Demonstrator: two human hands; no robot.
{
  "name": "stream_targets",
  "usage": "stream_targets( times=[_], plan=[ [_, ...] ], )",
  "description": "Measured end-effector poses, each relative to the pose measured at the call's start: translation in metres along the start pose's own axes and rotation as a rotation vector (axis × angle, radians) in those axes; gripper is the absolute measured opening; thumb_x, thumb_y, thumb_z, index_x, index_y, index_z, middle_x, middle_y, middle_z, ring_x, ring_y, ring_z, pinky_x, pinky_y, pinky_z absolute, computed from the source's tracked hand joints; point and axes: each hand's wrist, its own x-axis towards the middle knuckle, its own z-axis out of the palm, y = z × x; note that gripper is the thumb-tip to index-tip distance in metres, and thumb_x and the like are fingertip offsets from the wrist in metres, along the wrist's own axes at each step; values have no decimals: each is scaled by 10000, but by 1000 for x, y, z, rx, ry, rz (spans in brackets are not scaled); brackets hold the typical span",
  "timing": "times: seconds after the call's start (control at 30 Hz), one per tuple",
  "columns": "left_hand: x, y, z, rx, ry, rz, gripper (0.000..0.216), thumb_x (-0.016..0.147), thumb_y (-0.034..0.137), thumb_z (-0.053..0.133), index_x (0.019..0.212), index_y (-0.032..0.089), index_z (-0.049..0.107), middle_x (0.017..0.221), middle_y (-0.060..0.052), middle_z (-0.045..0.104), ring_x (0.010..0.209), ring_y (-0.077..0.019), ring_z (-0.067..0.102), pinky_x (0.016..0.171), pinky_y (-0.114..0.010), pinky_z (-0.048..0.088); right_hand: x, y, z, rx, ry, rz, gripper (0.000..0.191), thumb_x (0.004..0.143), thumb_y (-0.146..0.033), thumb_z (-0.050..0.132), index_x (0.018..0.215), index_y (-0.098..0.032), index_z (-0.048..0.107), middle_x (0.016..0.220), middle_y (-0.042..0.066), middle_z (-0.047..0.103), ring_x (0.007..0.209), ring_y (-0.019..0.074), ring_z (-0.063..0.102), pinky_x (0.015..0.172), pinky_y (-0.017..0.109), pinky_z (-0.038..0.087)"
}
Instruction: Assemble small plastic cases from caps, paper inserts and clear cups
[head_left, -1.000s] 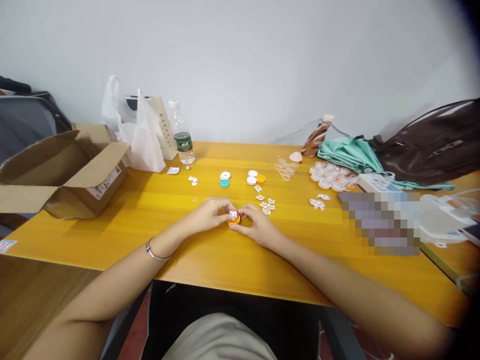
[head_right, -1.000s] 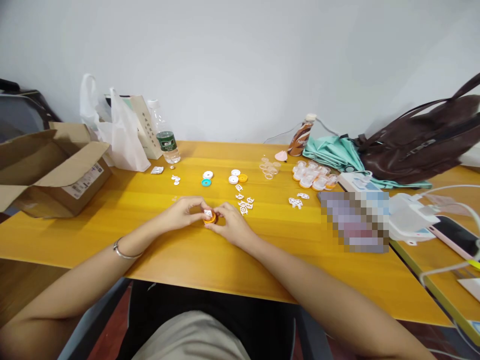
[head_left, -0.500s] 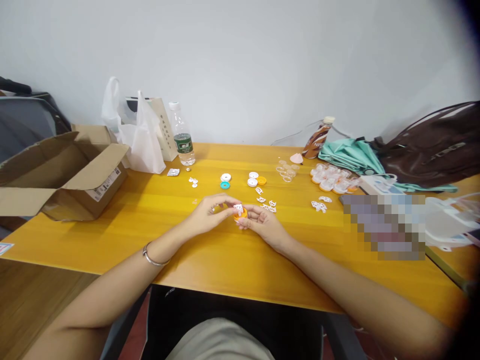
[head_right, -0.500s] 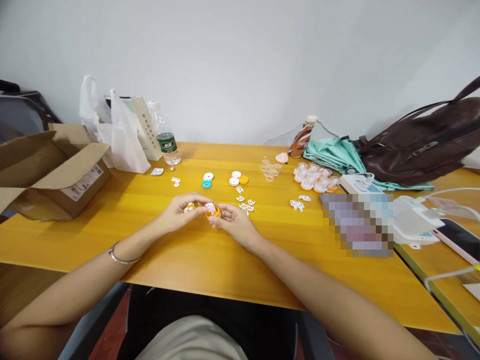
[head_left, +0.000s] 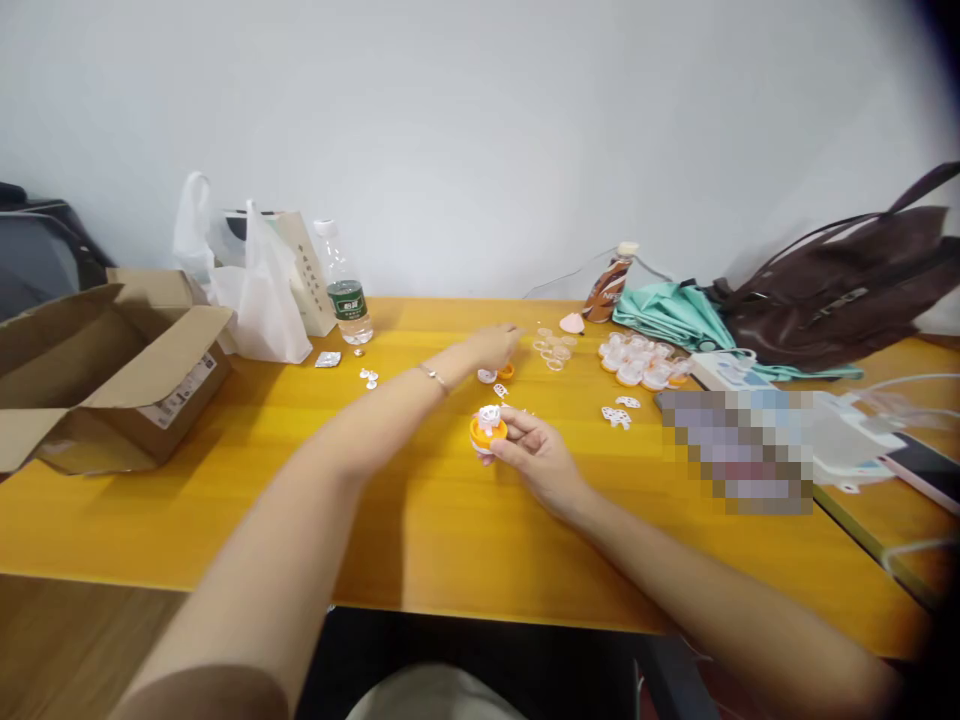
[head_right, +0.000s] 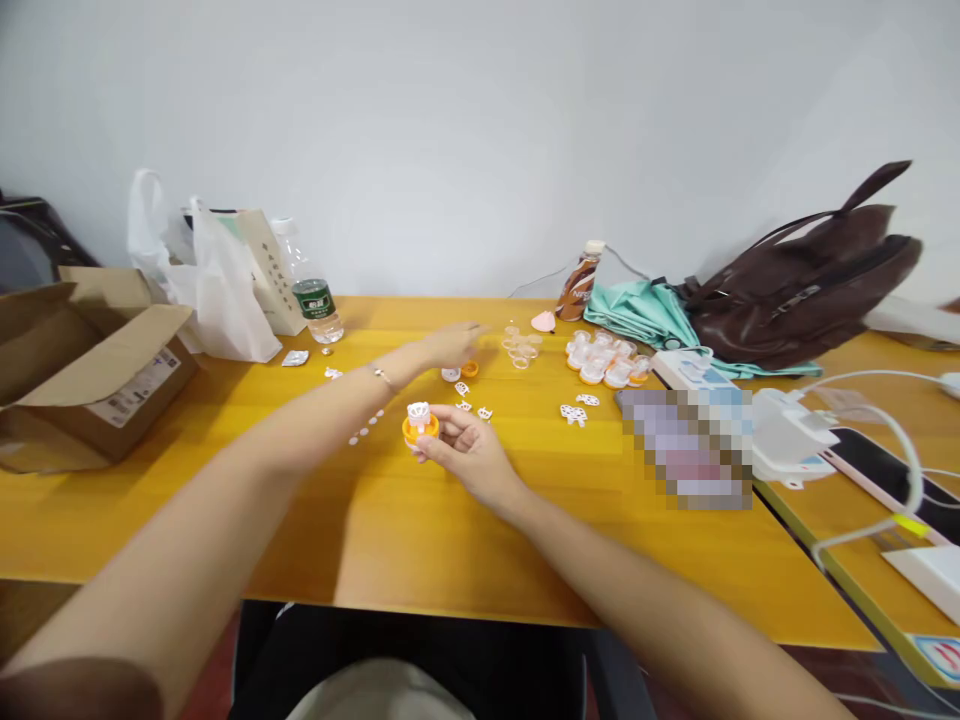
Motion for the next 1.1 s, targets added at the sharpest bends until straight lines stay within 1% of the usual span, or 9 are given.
stream_targets(
  times=[0.03, 0.17, 0.3, 0.43, 0.6, 0.77, 0.83, 0.9, 1.1],
  plan=[
    [15, 2, 8, 0, 5, 8, 282, 873, 299, 469, 1113, 157, 514, 1135, -91, 529, 962, -177, 548, 821, -379, 479, 0, -1, -1, -3, 10, -11, 288, 676, -321, 693, 931, -211, 615, 801, 2, 655, 628, 93, 580, 636, 255, 495],
    [49, 12, 35, -21, 23, 25, 348, 890, 327, 416, 1143, 100, 490, 1142, -84, 505, 944, -165, 560, 847, -352, 466, 0, -1, -5, -50, 36, -13, 334, 676, -351, 688, 976, -227, 610, 835, 12, 655, 648, 103, 577, 644, 261, 489],
    [47, 18, 44, -37, 54, -20, 319, 867, 318, 474, 1124, 130, 504, 1128, -82, 525, 955, -185, 555, 822, -373, 478, 0, -1, -5, -89, 40, 1, 371, 655, -347, 703, 995, -232, 608, 871, 29, 659, 680, 118, 577, 626, 257, 483],
    [30, 16, 29, -55, 105, -96, 306, 879, 307, 450, 1118, 128, 516, 1119, -87, 531, 969, -186, 548, 836, -361, 469, 0, -2, -5, -87, 47, 15, 361, 650, -335, 708, 983, -233, 613, 871, 26, 662, 678, 115, 579, 628, 253, 478],
    [-23, 17, -21, -155, 196, -129, 353, 830, 219, 503, 1150, 72, 515, 1064, -120, 568, 936, -169, 561, 836, -277, 445, 1, 0, -2, -27, 57, 40, 336, 632, -323, 725, 944, -236, 634, 833, 5, 664, 652, 94, 568, 638, 240, 474],
    [-122, 46, -63, -742, 442, -193, 316, 833, 274, 514, 1120, 145, 536, 968, -73, 611, 873, -144, 584, 796, -278, 467, 1, -1, 2, -4, 72, 71, 338, 619, -310, 732, 932, -218, 645, 817, 11, 672, 661, 104, 579, 650, 258, 475],
    [-154, 61, -65, -840, 528, -203, 328, 825, 281, 533, 1132, 167, 509, 944, -61, 605, 865, -141, 584, 807, -283, 468, 1, -2, 3, -17, 63, 75, 324, 627, -298, 727, 928, -210, 645, 808, 15, 675, 651, 106, 583, 641, 260, 478],
    [-173, 71, -61, -896, 508, -167, 321, 812, 266, 557, 1119, 183, 508, 980, -67, 596, 873, -143, 582, 824, -291, 469, 1, -3, 4, -29, 52, 79, 309, 631, -289, 725, 917, -203, 646, 804, 20, 678, 637, 105, 582, 628, 257, 482],
    [-180, 73, -38, -847, 441, -118, 286, 790, 245, 586, 1069, 193, 558, 947, -58, 595, 865, -137, 578, 832, -284, 476, 2, -4, 4, -46, 39, 105, 282, 609, -282, 736, 867, -204, 651, 768, 0, 670, 633, 97, 580, 618, 241, 481]
  ],
)
